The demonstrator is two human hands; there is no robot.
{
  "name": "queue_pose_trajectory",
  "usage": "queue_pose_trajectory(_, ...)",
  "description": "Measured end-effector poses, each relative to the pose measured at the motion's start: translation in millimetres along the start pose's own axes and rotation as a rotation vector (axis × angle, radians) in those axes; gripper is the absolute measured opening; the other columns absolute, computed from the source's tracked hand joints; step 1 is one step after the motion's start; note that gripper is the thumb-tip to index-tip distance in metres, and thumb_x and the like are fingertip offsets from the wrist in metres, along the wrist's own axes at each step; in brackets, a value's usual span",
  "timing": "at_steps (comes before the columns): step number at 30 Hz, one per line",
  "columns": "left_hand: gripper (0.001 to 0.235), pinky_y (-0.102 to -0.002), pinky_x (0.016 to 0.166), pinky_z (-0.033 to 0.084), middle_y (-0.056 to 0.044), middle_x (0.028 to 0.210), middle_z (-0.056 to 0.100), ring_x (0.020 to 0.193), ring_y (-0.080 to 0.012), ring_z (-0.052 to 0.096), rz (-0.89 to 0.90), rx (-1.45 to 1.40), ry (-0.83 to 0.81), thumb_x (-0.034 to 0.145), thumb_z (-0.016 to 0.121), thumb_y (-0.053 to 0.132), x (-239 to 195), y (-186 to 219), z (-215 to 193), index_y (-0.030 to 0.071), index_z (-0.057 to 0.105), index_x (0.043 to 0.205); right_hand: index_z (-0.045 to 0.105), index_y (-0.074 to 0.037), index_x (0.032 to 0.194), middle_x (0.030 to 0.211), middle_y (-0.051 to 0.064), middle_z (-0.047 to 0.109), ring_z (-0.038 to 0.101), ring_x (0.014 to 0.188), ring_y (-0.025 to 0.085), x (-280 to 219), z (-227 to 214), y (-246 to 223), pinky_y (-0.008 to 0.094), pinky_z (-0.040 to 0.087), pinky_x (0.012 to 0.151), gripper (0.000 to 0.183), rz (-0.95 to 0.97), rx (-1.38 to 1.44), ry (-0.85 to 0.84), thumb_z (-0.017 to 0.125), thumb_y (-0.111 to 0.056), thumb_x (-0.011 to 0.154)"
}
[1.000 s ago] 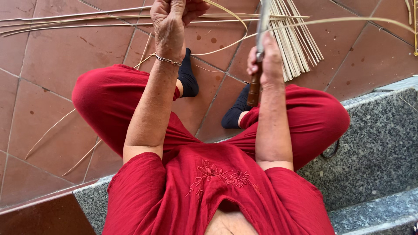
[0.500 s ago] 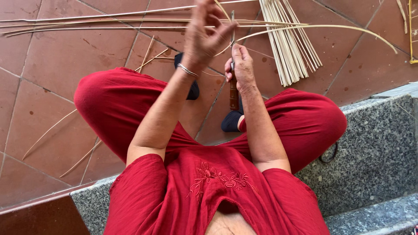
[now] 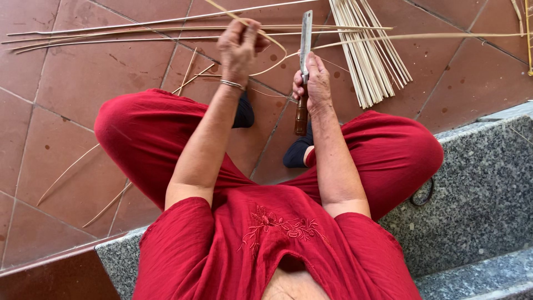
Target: The person sits on the floor and uses a large knife to shave thin strips from bamboo sticks. They hold the sticks with one hand and draw the knife along the length to remove the outer layer, creating fine shavings.
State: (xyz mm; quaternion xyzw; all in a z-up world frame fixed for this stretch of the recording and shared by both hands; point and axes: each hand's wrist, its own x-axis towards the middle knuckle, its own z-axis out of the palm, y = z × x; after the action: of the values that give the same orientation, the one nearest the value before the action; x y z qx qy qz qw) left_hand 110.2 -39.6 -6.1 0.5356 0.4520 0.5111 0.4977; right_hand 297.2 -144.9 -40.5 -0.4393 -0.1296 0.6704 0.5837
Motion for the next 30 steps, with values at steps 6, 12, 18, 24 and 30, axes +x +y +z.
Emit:
queue_pose_trajectory(6,0.023,-0.031,0.062,0.068,-0.009,0.083,0.078,0.072,-0.0165,0.079,-0.062,-0.077,0.113,0.106,0.062,0.027,16,-15,-66,0.006,0.069,0.103,0.059,-0.011,0.131,0.066,0.002,0.056,0.047,0.045,0.01,5,-19,-2,0.028,0.043,0.04,0.037,0.008,0.03,0.001,0.047,-0.039,0.112)
queue_pose_trajectory(12,0.024,-0.031,0.065,0.068,-0.007,0.084,0.075,0.073,-0.0151,0.077,0.022,-0.065,0.166,0.111,0.058,0.026,20,-16,-101,0.006,0.069,0.104,0.057,-0.011,0.13,0.065,0.003,0.055,0.048,0.044,0.012,11,-34,-4,0.029,0.042,0.041,0.04,0.037,0.049,0.087,0.046,-0.044,0.111)
queue_pose_trajectory(18,0.019,-0.032,0.063,0.069,-0.009,0.085,0.078,0.071,-0.0171,0.079,0.022,-0.119,0.171,0.107,0.061,0.023,23,-7,-86,0.006,0.069,0.104,0.056,-0.01,0.133,0.064,0.003,0.055,0.049,0.044,0.011,6,-23,-14,0.029,0.043,0.04,0.041,-0.033,0.006,0.088,0.047,-0.044,0.111)
queue_pose_trajectory(24,0.023,-0.034,0.066,0.066,-0.01,0.085,0.08,0.074,-0.0191,0.082,0.155,-0.098,0.026,0.108,0.06,0.022,22,11,-45,0.005,0.071,0.098,0.057,-0.01,0.134,0.064,0.001,0.058,0.052,0.045,0.009,-1,-22,-39,0.025,0.044,0.037,0.038,-0.194,-0.217,0.067,0.051,-0.041,0.112)
queue_pose_trajectory(30,0.023,-0.036,0.076,0.071,-0.011,0.091,0.078,0.082,-0.0197,0.08,0.091,-0.216,-0.03,0.109,0.059,0.022,9,33,-25,0.003,0.071,0.103,0.054,-0.009,0.137,0.065,0.002,0.059,0.053,0.045,0.01,-1,-31,-46,0.028,0.045,0.036,0.042,-0.231,-0.152,0.086,0.05,-0.043,0.112)
